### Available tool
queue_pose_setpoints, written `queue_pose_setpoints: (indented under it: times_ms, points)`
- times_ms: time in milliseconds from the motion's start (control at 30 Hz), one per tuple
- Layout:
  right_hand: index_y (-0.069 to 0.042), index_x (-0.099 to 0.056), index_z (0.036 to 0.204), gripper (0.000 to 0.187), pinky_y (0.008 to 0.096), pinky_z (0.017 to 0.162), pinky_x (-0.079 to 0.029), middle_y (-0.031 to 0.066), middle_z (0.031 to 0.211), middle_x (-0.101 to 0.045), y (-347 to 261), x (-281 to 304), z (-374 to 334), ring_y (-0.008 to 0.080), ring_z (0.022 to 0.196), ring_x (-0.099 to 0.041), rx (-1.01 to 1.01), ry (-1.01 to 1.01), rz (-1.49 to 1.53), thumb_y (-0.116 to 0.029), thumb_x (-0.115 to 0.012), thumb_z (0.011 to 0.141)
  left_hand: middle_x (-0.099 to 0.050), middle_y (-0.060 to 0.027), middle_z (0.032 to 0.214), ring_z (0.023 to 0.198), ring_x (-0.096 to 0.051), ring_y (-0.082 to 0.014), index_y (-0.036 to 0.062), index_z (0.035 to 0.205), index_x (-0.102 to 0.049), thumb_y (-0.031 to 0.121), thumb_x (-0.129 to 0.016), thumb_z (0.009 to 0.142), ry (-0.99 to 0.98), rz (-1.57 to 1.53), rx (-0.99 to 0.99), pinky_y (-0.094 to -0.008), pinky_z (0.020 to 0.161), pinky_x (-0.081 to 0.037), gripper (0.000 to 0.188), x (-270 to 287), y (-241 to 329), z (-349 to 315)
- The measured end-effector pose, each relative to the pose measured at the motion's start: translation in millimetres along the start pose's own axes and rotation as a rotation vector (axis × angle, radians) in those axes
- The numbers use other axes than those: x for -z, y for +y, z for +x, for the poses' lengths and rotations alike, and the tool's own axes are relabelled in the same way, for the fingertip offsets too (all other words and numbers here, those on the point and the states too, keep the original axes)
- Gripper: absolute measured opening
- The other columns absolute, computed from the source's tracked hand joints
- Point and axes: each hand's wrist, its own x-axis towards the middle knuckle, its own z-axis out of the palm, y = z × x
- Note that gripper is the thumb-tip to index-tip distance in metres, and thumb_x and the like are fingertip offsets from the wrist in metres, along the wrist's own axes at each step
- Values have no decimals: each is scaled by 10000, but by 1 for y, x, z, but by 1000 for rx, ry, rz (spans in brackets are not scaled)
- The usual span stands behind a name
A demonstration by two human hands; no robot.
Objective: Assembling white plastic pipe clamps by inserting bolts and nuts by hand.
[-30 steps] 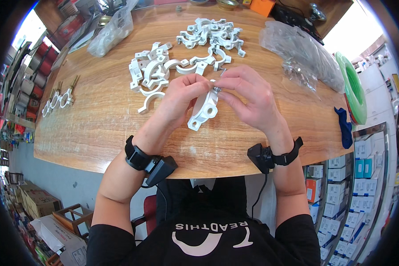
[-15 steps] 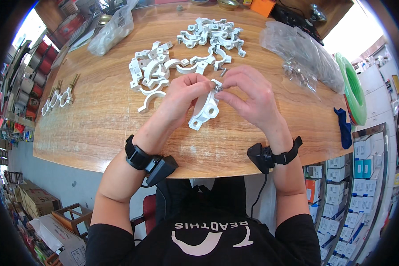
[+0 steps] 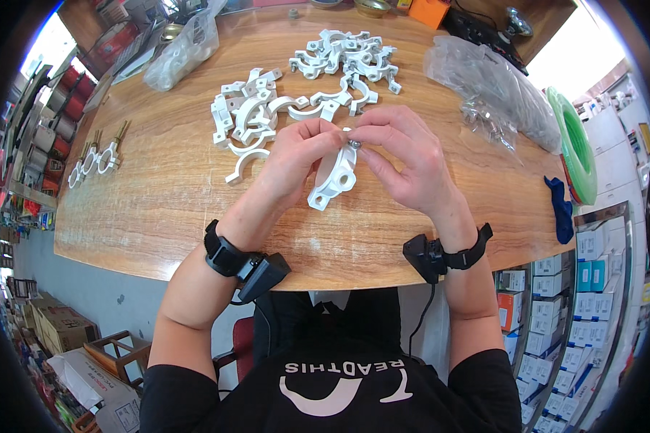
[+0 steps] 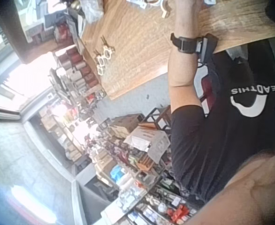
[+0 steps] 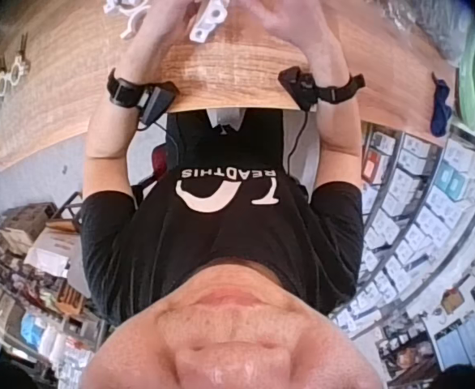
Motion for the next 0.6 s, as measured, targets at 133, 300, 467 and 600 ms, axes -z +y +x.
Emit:
queue_pose_setpoints:
  times_ms: [133, 300, 467, 600]
  points:
    - [-51, -581, 810, 179, 309, 705, -440, 62, 844, -565, -1, 0, -1, 220, 814, -541, -52, 11, 34, -105, -666, 661, -572, -27, 680, 543, -498, -55, 2, 825, -550, 120, -557, 763, 8, 25, 5, -181, 473, -371, 133, -1, -1, 1]
    - [-42, -581, 786, 168, 302, 700, -445, 66, 840, -570, -2, -1, 2, 221, 808, -544, -14, 36, 53, -92, -668, 652, -572, -24, 679, 546, -497, -55, 3, 825, -548, 117, -558, 758, 1, -6, -5, -182, 480, -369, 133, 1, 0, 0]
    - [-40, -589, 798, 168, 303, 700, -446, 69, 856, -574, 0, 1, 0, 220, 808, -544, -41, 18, 53, -70, -661, 650, -575, -33, 681, 539, -500, -61, 1, 824, -546, 113, -553, 760, 7, -6, 3, -182, 468, -374, 128, -2, -1, 0]
    - [-43, -593, 801, 166, 300, 697, -448, 70, 860, -579, -4, -1, 4, 216, 813, -546, -26, 52, 46, -58, -658, 648, -578, -42, 688, 542, -516, -71, -4, 830, -541, 107, -554, 762, 7, -37, 4, -185, 468, -396, 131, -4, 4, -2]
